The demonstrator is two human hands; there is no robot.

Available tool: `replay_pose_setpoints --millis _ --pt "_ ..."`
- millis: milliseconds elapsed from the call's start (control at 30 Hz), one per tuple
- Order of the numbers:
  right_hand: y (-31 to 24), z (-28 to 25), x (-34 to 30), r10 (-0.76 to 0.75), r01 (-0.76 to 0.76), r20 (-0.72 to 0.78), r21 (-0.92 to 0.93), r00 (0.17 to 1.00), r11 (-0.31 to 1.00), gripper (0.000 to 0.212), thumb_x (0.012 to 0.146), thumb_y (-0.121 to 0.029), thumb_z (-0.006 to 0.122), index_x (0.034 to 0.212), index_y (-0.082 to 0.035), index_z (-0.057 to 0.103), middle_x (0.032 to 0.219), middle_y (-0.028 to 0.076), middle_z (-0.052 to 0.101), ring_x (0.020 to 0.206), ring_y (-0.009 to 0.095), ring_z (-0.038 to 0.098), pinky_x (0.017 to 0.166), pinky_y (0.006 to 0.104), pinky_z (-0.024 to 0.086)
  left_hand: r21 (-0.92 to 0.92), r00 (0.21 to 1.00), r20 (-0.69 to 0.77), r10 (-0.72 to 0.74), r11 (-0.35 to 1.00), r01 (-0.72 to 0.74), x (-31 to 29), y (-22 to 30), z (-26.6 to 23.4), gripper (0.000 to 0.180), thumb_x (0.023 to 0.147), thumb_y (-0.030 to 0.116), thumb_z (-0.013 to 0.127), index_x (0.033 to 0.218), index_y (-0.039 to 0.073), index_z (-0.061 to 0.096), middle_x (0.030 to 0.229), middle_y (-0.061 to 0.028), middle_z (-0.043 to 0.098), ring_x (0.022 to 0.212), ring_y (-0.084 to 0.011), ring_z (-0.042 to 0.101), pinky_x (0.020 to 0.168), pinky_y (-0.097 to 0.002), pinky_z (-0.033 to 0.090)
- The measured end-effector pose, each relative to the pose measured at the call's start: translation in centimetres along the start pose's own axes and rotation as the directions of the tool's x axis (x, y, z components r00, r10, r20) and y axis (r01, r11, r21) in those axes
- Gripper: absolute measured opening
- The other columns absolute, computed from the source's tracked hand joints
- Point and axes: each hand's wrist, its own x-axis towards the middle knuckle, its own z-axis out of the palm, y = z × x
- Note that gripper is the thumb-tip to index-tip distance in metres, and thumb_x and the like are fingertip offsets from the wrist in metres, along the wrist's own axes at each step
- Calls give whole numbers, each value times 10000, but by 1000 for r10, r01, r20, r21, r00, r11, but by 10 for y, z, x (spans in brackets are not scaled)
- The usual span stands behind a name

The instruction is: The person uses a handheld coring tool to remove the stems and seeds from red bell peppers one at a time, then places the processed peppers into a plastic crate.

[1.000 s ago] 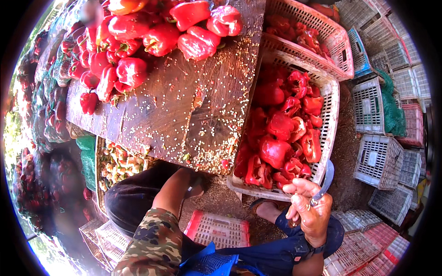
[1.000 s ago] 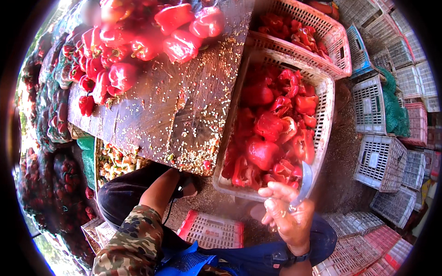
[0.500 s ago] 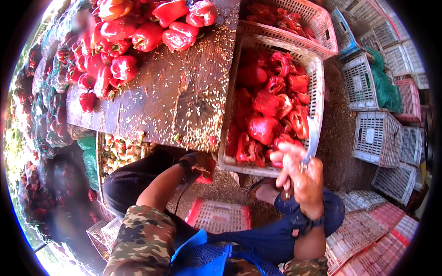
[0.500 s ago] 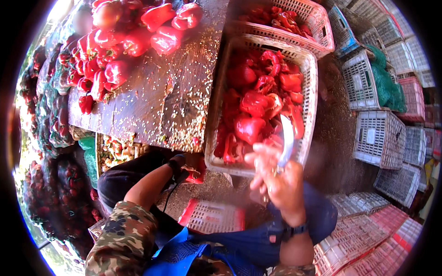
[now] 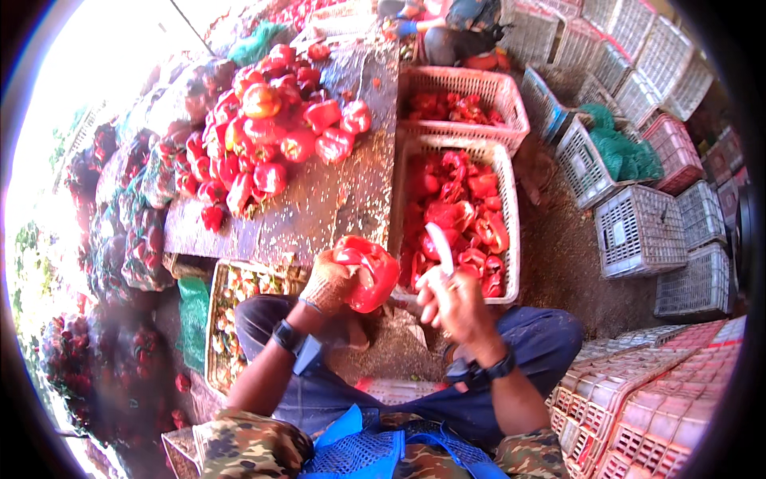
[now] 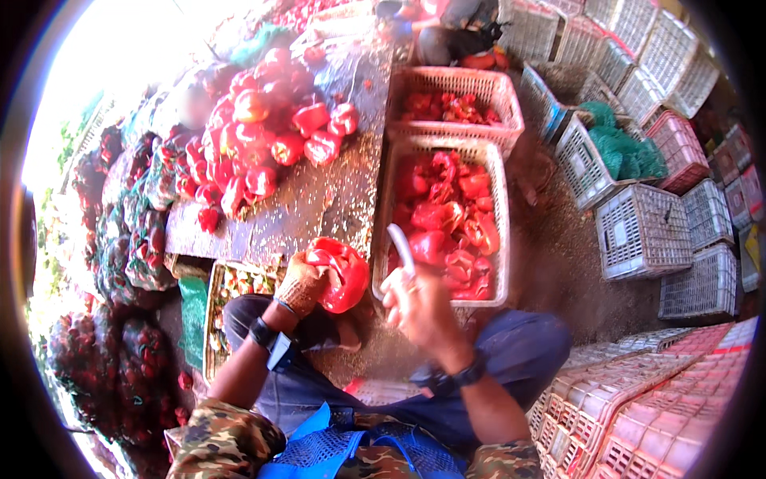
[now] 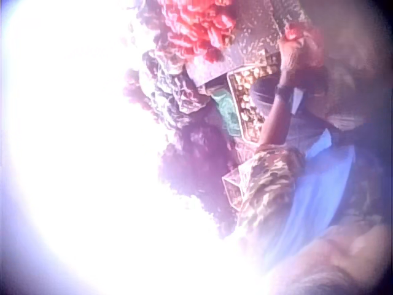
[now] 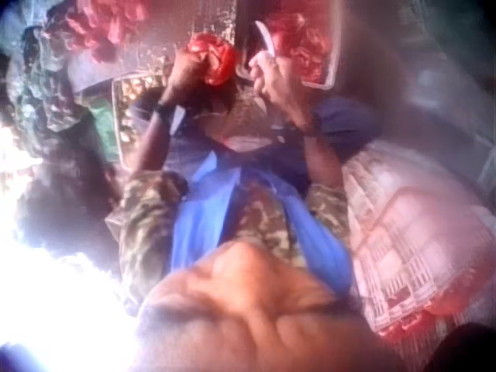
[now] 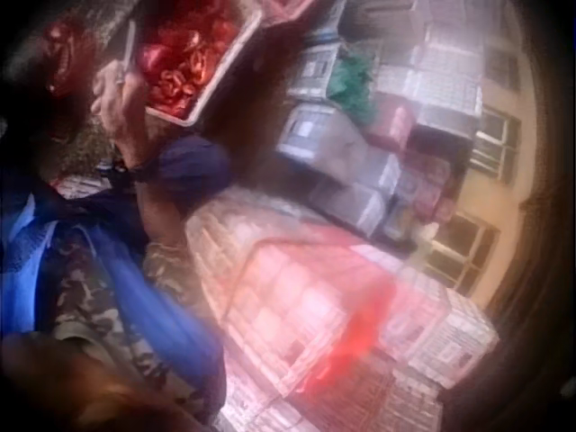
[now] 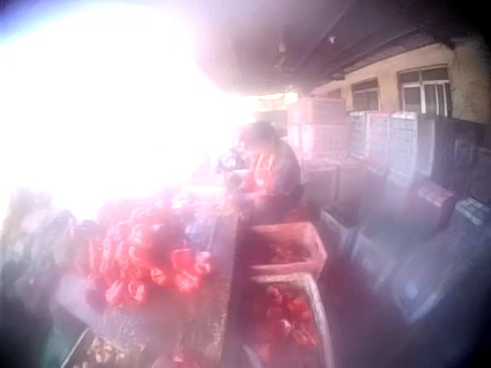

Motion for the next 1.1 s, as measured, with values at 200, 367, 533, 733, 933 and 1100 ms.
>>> replay_pose_setpoints --millis 200,367,533,733,933,1100 --pt "-4 33 -29 -110 107 -35 -84 993 991 297 1093 -222 468 940 -10 609 707 34 617 567 116 606 533 299 494 -63 944 -330 0 998 -22 -4 34 52 120 915 53 652 1006 -10 699 876 -61 736 790 -169 694 691 -292 553" --pt "21 34 -17 -414 334 -99 -437 905 835 279 1048 -170 519 884 27 630 661 199 635 594 378 640 542 450 483 -101 937 -334 100 985 -141 -7 33 64 120 902 42 660 1012 18 699 888 -36 734 794 -158 688 703 -294 550" --pt "88 33 -16 -410 300 -66 -580 910 758 358 1056 -271 488 902 17 634 730 290 635 694 488 631 591 564 465 -447 939 -323 119 855 -263 28 -7 60 114 979 85 574 1037 53 667 928 -49 708 792 -188 696 684 -340 584" --pt "57 5 -26 -293 176 -154 -514 944 840 202 1012 -201 629 1068 -10 666 819 115 724 752 236 732 693 368 571 -676 975 -221 -24 724 -136 19 52 61 227 995 128 562 1154 2 663 1026 -91 722 907 -232 720 787 -370 605" --pt "-27 2 19 -571 508 54 -532 819 677 682 899 -325 789 1428 3 512 1066 195 735 1002 289 735 834 388 585 -407 988 -146 49 907 -105 20 15 65 188 928 35 611 1086 -11 702 967 -80 747 847 -172 705 749 -319 574" --pt "-16 -18 26 -446 452 84 -259 891 853 626 911 -302 777 1395 18 541 1068 145 751 995 202 720 875 352 569 -412 998 -64 -30 911 1 22 28 68 165 959 79 606 1039 -13 717 917 -80 745 809 -162 699 705 -320 572"
